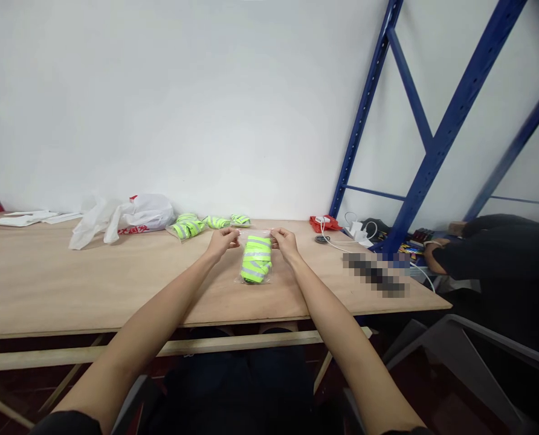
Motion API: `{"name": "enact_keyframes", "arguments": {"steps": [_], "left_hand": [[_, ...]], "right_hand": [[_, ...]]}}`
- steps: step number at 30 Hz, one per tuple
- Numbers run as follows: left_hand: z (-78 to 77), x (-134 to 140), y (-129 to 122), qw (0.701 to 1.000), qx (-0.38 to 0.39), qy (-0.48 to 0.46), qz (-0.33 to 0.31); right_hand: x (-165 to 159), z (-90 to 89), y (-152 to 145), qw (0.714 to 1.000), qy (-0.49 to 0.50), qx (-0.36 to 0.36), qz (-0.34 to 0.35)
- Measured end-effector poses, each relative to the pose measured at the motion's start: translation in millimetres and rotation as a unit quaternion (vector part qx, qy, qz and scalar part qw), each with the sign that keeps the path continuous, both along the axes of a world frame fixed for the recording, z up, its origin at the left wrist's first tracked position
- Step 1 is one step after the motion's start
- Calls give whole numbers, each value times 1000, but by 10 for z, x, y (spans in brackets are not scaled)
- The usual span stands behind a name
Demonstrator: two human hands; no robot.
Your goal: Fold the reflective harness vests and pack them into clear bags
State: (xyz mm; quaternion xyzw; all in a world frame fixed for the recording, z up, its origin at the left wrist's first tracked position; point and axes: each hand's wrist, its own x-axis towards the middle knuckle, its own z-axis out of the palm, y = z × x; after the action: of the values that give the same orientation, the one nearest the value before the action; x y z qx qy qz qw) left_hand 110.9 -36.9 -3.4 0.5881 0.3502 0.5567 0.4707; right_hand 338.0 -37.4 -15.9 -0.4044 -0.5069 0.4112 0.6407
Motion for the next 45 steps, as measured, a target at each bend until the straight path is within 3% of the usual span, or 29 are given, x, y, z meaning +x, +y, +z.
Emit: {"name": "enact_keyframes", "arguments": {"steps": [45], "left_hand": [[-126, 160, -87, 995, 1, 43, -90]], "right_hand": [[-130, -61, -66, 984, -64, -37, 165]]}}
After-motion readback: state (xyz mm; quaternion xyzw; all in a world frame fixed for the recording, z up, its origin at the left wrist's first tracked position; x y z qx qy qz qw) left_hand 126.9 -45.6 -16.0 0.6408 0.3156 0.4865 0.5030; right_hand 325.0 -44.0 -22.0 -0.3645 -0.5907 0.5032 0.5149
